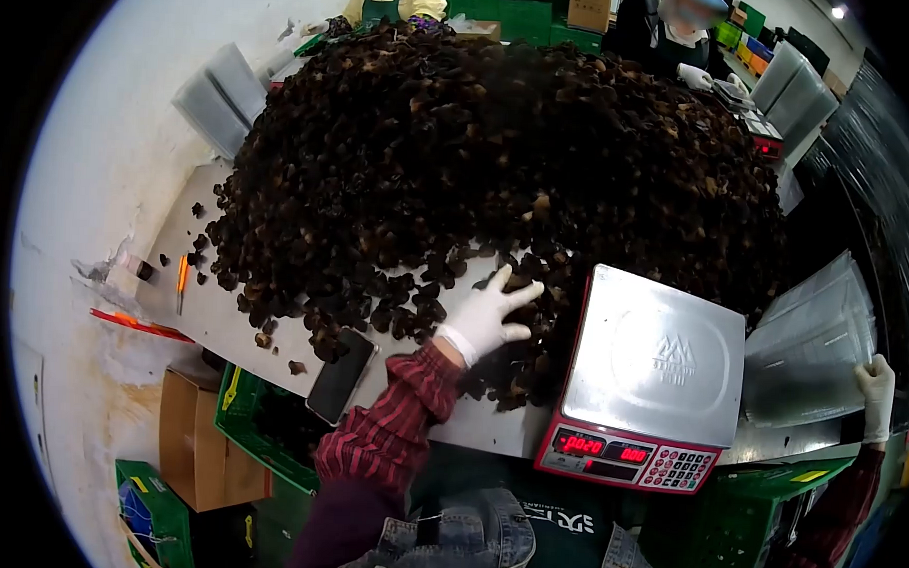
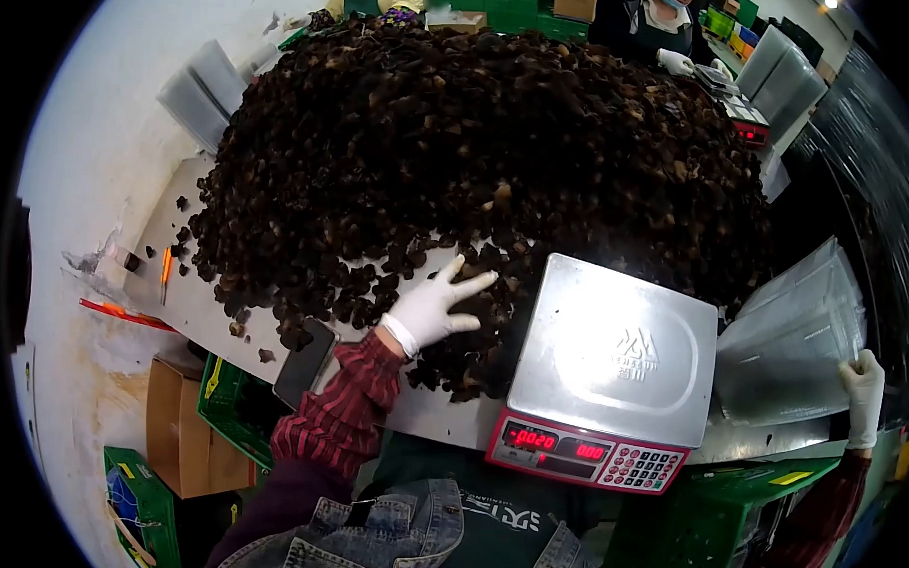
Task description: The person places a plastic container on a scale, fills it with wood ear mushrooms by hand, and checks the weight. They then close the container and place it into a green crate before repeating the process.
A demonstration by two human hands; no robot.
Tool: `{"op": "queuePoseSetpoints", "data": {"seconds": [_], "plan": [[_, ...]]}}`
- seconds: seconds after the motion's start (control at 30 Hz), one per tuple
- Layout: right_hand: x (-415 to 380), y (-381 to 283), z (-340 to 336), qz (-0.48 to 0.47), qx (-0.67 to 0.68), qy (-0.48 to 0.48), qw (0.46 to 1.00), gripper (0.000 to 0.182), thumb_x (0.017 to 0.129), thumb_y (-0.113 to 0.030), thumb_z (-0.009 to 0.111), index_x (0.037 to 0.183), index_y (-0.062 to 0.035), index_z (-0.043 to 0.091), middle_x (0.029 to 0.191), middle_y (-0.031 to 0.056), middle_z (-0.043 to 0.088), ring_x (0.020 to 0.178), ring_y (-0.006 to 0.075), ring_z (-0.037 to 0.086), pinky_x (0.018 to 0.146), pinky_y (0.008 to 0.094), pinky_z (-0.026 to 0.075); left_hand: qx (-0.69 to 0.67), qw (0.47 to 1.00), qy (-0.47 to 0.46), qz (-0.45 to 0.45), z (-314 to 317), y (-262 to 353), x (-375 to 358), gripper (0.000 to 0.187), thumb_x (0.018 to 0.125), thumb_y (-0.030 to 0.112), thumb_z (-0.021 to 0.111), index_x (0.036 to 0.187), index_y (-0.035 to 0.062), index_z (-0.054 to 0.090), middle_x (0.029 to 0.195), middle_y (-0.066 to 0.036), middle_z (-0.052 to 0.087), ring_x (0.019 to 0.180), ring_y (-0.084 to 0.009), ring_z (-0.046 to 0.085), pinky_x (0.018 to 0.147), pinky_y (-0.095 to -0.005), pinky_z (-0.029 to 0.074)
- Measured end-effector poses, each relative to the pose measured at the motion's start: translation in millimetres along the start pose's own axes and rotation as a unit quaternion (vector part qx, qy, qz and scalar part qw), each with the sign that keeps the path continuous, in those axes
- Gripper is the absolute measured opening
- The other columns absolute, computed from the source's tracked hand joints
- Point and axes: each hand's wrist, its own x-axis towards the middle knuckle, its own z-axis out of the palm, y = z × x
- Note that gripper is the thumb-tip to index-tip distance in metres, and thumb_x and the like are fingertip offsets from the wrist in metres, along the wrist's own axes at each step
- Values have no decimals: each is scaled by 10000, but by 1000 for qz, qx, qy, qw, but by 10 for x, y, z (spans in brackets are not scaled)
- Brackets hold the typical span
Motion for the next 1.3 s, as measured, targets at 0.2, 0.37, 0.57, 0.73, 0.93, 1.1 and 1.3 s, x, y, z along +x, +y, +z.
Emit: {"op": "queuePoseSetpoints", "data": {"seconds": [0.2, 0.37, 0.57, 0.73, 0.93, 1.1, 1.3], "plan": [[-89, -125, 64, -50, 80, 50, 994, 351, 995, -315, 480, 750, -64, 489, 699, -45, 401, 652, 48, 369, 601, 220, 323, 4, 977, 210, 24, -298, -989, 1107, 489, 814, 269, 637, 1294, 247, 546, 1272, -106, 531, 1102, -328, 542, 921, -407, 458], [-47, 10, 59, -49, 20, 6, 999, 337, 990, -301, 477, 792, -33, 526, 703, -40, 416, 668, 51, 380, 616, 222, 333, 166, 984, 33, -51, 65, -957, 1266, 555, 789, 422, 657, 1317, 333, 513, 1465, -98, 347, 1297, -346, 362, 1002, -522, 373], [-108, -114, 43, -46, 74, 43, 995, 376, 1001, -336, 442, 824, -23, 553, 710, -38, 454, 671, 59, 420, 629, 220, 349, 123, 992, -4, -24, 39, -844, 646, 382, 835, 276, 627, 1206, 184, 607, 1355, -78, 485, 1098, -303, 570, 928, -377, 472], [-58, 64, 14, -43, 101, 50, 993, 376, 1012, -340, 433, 897, -21, 597, 736, -46, 465, 684, 41, 425, 638, 204, 344, 152, 977, 146, 34, -204, -776, 26, 518, 770, 182, 687, 1270, 238, 563, 1322, -119, 494, 1137, -323, 517, 889, -425, 475], [-30, 71, 72, -47, 13, 262, 964, 229, 965, -235, 562, 1016, -21, 624, 895, -25, 567, 790, 45, 499, 731, 189, 417, -49, 972, 208, 94, -5, -484, -270, 188, 756, 68, 680, 943, 83, 677, 905, -85, 625, 875, -284, 594, 751, -361, 495], [-337, -1076, 405, -124, 35, 346, 929, 177, 968, -176, 537, 1042, -27, 596, 910, -7, 578, 868, 90, 554, 821, 217, 460, 95, 973, 176, 113, 349, -207, -236, 215, 692, 108, 721, 902, 134, 678, 872, -44, 544, 878, -251, 535, 734, -361, 435], [-1110, -2256, 1766, -313, -165, 154, 922, 206, 717, -10, 612, 910, -84, 603, 789, 97, 543, 752, 280, 550, 645, 358, 460, -80, 954, 280, 73, 284, -138, -274, 154, 719, 83, 715, 869, 103, 684, 1009, -60, 615, 981, -253, 550, 832, -353, 440]]}}
